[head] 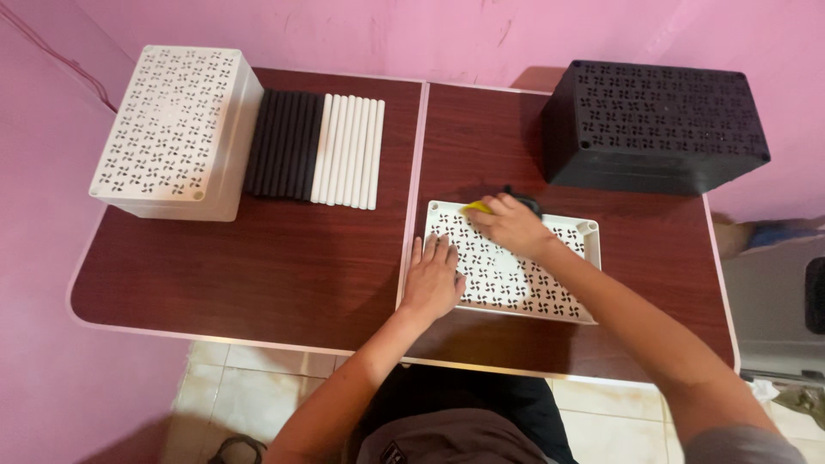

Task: The person wipes a white perforated plastic tray with a yellow cloth, cleaning the top surface and edges. The person then places the tray on a stack of similar trays on the table.

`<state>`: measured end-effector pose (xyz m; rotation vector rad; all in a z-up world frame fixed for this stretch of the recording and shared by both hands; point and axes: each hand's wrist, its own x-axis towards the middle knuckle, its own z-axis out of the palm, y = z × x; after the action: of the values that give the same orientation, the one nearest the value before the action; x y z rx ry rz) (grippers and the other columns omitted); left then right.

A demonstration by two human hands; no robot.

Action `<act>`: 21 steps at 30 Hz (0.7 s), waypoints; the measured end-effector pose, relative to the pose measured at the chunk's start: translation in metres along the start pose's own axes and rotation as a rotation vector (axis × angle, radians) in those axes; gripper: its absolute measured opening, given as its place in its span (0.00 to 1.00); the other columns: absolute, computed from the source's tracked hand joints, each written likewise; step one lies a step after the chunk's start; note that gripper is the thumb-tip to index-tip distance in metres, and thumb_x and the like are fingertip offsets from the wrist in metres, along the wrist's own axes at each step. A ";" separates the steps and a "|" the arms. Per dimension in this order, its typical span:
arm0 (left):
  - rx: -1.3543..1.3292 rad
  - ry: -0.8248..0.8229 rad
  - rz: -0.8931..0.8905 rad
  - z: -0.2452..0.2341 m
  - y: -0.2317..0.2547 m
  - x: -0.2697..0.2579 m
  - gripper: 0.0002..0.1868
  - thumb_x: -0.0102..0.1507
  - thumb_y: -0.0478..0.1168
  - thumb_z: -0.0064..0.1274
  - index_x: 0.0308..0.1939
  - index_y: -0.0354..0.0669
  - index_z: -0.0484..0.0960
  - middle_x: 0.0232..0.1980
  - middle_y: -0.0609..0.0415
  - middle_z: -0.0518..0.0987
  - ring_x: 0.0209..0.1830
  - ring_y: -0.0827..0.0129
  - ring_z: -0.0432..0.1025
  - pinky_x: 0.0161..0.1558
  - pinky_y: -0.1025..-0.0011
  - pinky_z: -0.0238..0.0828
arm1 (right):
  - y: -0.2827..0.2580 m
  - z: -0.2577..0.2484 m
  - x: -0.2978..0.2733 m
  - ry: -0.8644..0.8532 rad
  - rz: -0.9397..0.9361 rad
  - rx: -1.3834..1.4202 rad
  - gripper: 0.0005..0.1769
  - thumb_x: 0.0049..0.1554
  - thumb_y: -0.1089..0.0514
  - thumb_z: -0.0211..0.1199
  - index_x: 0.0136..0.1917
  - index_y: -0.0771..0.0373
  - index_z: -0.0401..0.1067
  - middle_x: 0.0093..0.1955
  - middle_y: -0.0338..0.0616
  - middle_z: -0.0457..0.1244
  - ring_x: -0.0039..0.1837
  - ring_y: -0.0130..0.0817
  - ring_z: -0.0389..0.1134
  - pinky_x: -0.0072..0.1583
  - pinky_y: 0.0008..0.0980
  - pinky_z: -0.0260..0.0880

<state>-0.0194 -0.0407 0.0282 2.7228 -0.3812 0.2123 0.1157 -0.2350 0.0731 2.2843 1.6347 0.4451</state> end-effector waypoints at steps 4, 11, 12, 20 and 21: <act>0.031 -0.047 -0.010 -0.005 -0.001 0.004 0.37 0.60 0.54 0.53 0.64 0.28 0.73 0.72 0.33 0.66 0.76 0.42 0.55 0.76 0.45 0.39 | 0.016 0.001 -0.058 -0.134 0.091 -0.015 0.22 0.54 0.58 0.57 0.61 0.52 0.79 0.70 0.31 0.61 0.69 0.38 0.57 0.65 0.37 0.59; 0.056 -0.150 -0.024 -0.015 0.006 0.009 0.49 0.57 0.65 0.54 0.67 0.25 0.69 0.73 0.31 0.63 0.77 0.42 0.51 0.76 0.46 0.36 | 0.032 -0.005 -0.113 -0.325 0.169 -0.195 0.18 0.57 0.56 0.56 0.58 0.52 0.80 0.67 0.29 0.62 0.70 0.35 0.57 0.65 0.35 0.59; 0.059 -0.169 -0.031 -0.017 0.007 0.009 0.49 0.57 0.65 0.54 0.67 0.25 0.68 0.73 0.31 0.62 0.77 0.41 0.50 0.75 0.46 0.35 | 0.032 -0.005 -0.106 -0.271 0.158 -0.163 0.18 0.56 0.56 0.56 0.57 0.53 0.80 0.68 0.29 0.62 0.69 0.35 0.58 0.65 0.35 0.59; 0.101 -0.196 -0.027 -0.024 0.012 0.006 0.54 0.55 0.70 0.53 0.68 0.26 0.68 0.75 0.32 0.62 0.79 0.42 0.49 0.76 0.47 0.33 | -0.001 0.002 -0.004 0.022 0.021 -0.071 0.19 0.53 0.56 0.58 0.56 0.54 0.80 0.66 0.29 0.63 0.65 0.34 0.60 0.62 0.33 0.59; 0.103 -0.200 -0.019 -0.025 0.012 0.007 0.54 0.55 0.71 0.52 0.68 0.25 0.68 0.75 0.31 0.61 0.79 0.42 0.49 0.76 0.46 0.32 | -0.004 0.002 0.009 0.055 0.008 -0.072 0.19 0.54 0.56 0.58 0.57 0.55 0.80 0.66 0.29 0.64 0.65 0.33 0.60 0.62 0.33 0.59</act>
<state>-0.0187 -0.0432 0.0570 2.8576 -0.4099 -0.0482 0.1160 -0.2257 0.0709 2.2462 1.6086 0.5642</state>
